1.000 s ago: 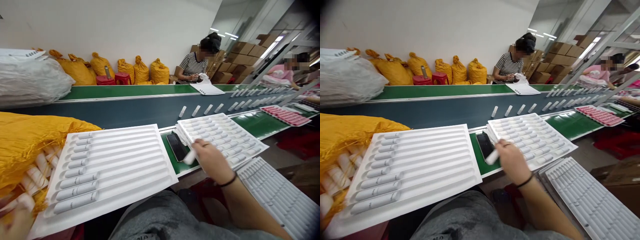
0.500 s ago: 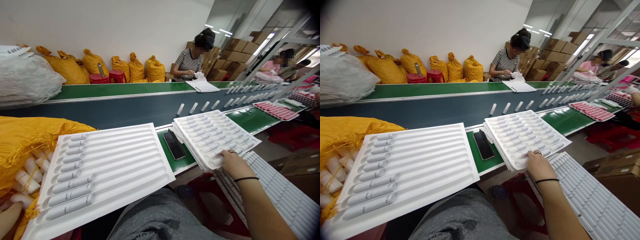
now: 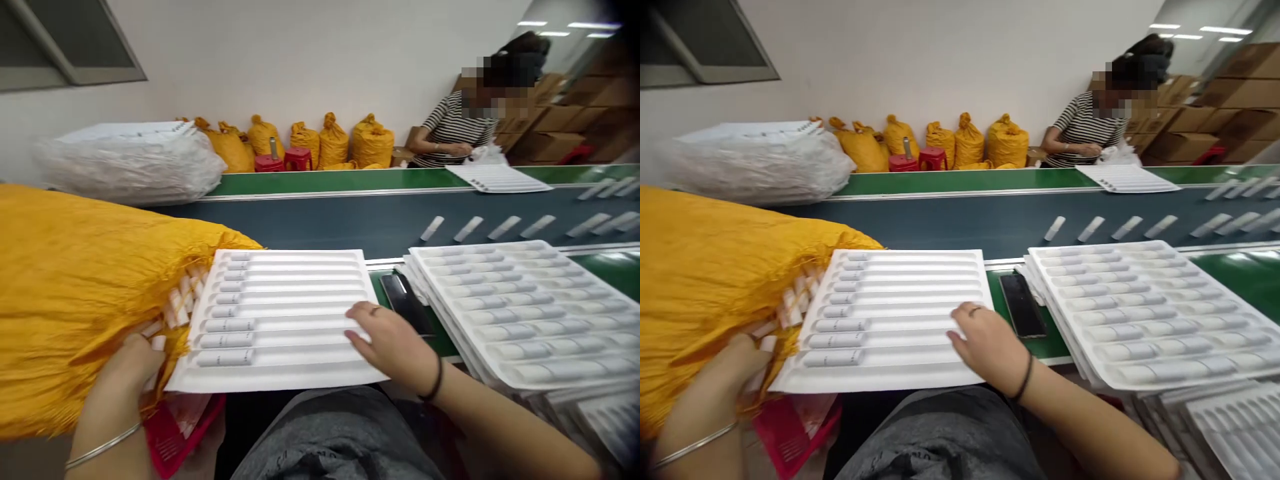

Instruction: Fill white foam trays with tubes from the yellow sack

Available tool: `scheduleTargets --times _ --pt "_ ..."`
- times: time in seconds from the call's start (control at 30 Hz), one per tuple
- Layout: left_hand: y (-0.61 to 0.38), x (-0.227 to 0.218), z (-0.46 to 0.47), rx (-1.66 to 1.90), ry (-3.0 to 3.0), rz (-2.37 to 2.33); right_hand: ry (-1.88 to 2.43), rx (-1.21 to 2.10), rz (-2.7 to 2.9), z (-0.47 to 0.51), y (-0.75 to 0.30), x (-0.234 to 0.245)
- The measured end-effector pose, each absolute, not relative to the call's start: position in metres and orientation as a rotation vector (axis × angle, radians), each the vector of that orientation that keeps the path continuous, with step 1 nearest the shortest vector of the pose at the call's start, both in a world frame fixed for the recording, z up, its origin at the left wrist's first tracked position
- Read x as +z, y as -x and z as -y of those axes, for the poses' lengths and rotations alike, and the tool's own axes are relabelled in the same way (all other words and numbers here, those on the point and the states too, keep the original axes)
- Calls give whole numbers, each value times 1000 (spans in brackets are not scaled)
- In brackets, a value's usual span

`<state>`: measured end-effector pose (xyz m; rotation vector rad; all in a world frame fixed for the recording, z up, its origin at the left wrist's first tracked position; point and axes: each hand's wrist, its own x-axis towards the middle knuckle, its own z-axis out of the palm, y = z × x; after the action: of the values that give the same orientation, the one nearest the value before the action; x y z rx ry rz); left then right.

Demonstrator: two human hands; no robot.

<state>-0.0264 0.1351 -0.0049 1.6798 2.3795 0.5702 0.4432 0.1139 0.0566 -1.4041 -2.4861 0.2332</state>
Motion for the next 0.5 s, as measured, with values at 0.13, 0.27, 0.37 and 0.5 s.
scheduleTargets --times 0.13,0.27,0.37,0.5 --pt "15 16 -93 442 -1550 -2530 1000 399 2847 -148 -345 35" --pt "-26 31 -67 963 -1649 -2348 920 441 2910 -174 -273 12" --pt "-55 31 -60 1243 -1790 -2070 962 478 2891 -187 -245 8" --pt "-77 30 -59 1461 -1985 -1727 980 525 2788 -190 -259 26"
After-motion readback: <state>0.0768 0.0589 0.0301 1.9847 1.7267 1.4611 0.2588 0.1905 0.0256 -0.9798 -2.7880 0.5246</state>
